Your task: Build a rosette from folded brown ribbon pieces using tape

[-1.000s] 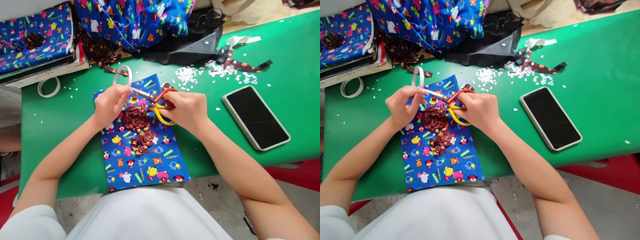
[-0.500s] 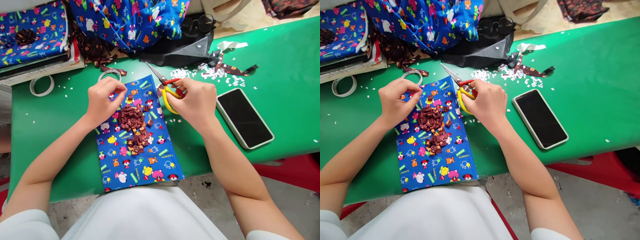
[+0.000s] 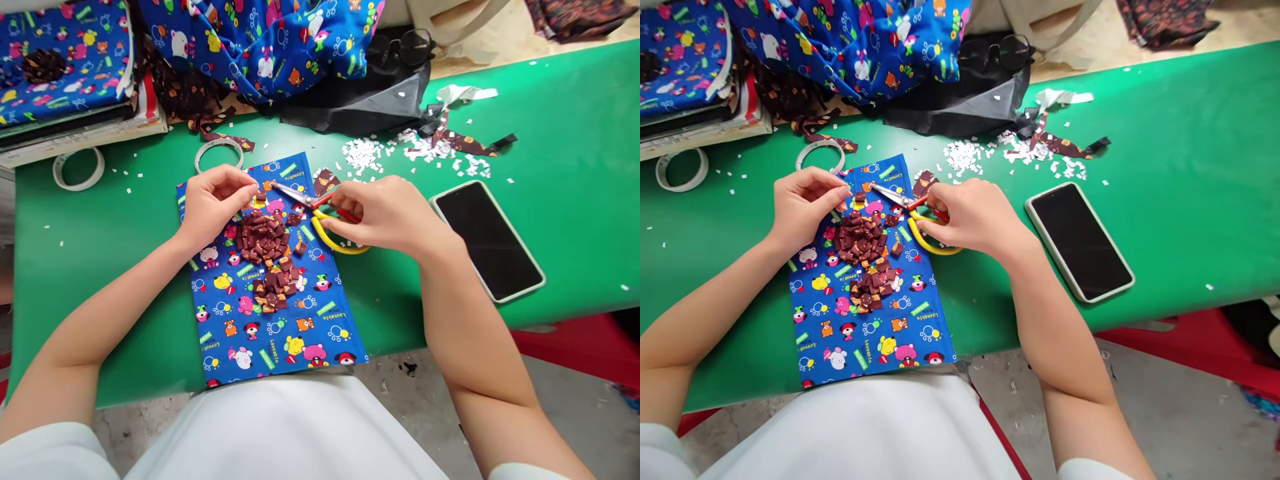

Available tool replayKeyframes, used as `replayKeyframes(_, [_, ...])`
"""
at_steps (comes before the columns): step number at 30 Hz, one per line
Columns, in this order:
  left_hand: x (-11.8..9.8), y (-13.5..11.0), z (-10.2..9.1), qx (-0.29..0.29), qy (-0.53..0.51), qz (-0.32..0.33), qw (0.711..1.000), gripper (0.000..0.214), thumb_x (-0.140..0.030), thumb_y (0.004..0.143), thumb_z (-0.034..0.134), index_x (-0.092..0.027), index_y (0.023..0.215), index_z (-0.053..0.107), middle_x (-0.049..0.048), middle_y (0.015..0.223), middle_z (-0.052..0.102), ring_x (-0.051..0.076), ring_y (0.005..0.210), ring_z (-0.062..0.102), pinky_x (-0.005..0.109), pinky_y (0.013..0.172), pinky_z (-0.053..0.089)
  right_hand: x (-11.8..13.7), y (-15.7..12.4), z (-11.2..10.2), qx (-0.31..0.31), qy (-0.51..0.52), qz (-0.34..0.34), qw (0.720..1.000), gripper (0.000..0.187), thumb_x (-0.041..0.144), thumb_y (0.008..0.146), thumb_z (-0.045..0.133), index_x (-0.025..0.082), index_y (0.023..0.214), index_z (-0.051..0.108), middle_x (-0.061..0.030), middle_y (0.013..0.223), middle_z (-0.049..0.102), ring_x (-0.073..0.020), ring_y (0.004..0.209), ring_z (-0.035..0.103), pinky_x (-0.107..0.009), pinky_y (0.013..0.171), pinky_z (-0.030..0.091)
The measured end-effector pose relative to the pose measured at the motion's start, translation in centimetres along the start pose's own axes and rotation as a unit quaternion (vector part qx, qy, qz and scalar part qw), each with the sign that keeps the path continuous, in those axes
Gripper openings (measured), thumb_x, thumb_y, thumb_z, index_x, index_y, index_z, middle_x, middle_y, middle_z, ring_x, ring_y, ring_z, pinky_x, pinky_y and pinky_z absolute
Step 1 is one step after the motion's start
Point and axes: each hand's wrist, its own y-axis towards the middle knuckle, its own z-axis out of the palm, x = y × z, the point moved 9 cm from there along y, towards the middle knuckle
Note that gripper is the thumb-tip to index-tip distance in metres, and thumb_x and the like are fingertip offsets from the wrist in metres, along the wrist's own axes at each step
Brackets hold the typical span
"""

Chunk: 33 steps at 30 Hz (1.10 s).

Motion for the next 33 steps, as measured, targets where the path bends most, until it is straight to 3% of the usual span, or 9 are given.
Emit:
replayKeyframes(3, [0.1,0.0,0.0,0.002,-0.006,-0.004,1.000,0.004,-0.019,0.073,0.074,-0.019,0.075,0.070,-0.0032,0.067,0.068,0.005,0.055,0.061,0.017,0.052,0.051,0.4,-0.4,0.4,0.061,0.065,-0.047,0.995,0.022,0.040,0.077,0.066,0.022,0.069,0.057,0.0027,0.058,0.063,-0.0117,0.051,0.052,-0.027,0.054,0.035])
replayKeyframes(5, [0.1,0.0,0.1,0.003,-0.003,-0.011,1.000,0.005,-0.020,0.073,0.074,-0.018,0.075,0.070,-0.0028,0.068,0.069,0.005,0.054,0.060,0.017,0.052,0.051,0.5,-0.6,0.1,0.060,0.067,-0.064,0.994,0.029,0.044,0.080,0.063,0.022,0.063,0.056,0.0025,0.054,0.062,-0.0121,0.049,0.053,-0.027,0.054,0.036])
replayKeyframes(8, [0.1,0.0,0.2,0.006,0.000,-0.014,1.000,0.005,-0.020,0.072,0.074,-0.018,0.074,0.071,-0.0024,0.067,0.069,0.004,0.053,0.059,0.016,0.050,0.049,0.2,-0.3,-1.3,-0.027,0.048,-0.057,0.997,0.033,0.048,0.086,0.056,0.023,0.064,0.061,0.0002,0.058,0.066,-0.0144,0.054,0.057,-0.029,0.057,0.040])
replayKeyframes(10, [-0.1,0.0,0.3,0.008,-0.003,-0.009,1.000,0.005,-0.020,0.072,0.075,-0.018,0.073,0.071,-0.0023,0.066,0.069,0.004,0.051,0.058,0.016,0.049,0.049,-0.6,0.0,-2.4,-0.121,0.033,-0.023,0.992,0.029,0.043,0.090,0.051,0.024,0.076,0.067,-0.0028,0.070,0.070,-0.0168,0.063,0.062,-0.031,0.062,0.043])
replayKeyframes(12, [-0.2,0.1,0.5,0.014,0.000,-0.006,1.000,0.007,-0.022,0.072,0.076,-0.018,0.073,0.071,-0.0020,0.066,0.069,0.004,0.051,0.058,0.016,0.048,0.049,-1.1,0.4,-2.7,-0.178,0.019,-0.004,0.984,0.026,0.038,0.092,0.048,0.023,0.087,0.070,-0.0063,0.087,0.073,-0.0196,0.077,0.064,-0.034,0.070,0.046])
replayKeyframes(15, [-0.2,0.1,0.6,0.022,0.010,-0.013,1.000,0.011,-0.026,0.073,0.077,-0.018,0.073,0.071,-0.0014,0.068,0.070,0.005,0.052,0.059,0.017,0.049,0.050,-0.8,1.6,-1.4,-0.162,0.018,-0.046,0.986,0.020,0.037,0.090,0.056,0.025,0.092,0.072,-0.0071,0.105,0.072,-0.0231,0.096,0.062,-0.037,0.083,0.048])
replayKeyframes(20, [-0.2,0.1,0.8,0.032,-0.004,-0.022,0.999,0.012,-0.026,0.072,0.077,-0.017,0.071,0.070,-0.0012,0.066,0.069,0.004,0.051,0.058,0.016,0.048,0.049,-0.1,2.8,0.4,-0.104,-0.009,-0.089,0.990,0.022,0.028,0.090,0.053,0.022,0.091,0.074,-0.0076,0.103,0.072,-0.0238,0.095,0.063,-0.039,0.085,0.049])
replayKeyframes(27, [-0.4,0.1,0.9,0.035,-0.020,-0.020,0.999,0.008,-0.021,0.072,0.076,-0.018,0.070,0.068,-0.0022,0.063,0.067,0.004,0.049,0.057,0.016,0.047,0.048,-0.4,2.4,-0.8,-0.165,0.027,-0.026,0.986,0.027,0.025,0.091,0.046,0.022,0.085,0.071,-0.0095,0.100,0.073,-0.0237,0.095,0.066,-0.038,0.085,0.051])
replayKeyframes(33, [-0.1,0.1,1.2,0.053,-0.018,-0.026,0.998,0.010,-0.025,0.074,0.074,-0.018,0.073,0.068,-0.0016,0.065,0.066,0.005,0.054,0.058,0.019,0.052,0.050,-1.9,1.0,-3.0,-0.256,0.111,0.080,0.957,0.018,0.029,0.087,0.049,0.025,0.078,0.064,-0.0064,0.088,0.072,-0.0221,0.083,0.066,-0.037,0.073,0.052])
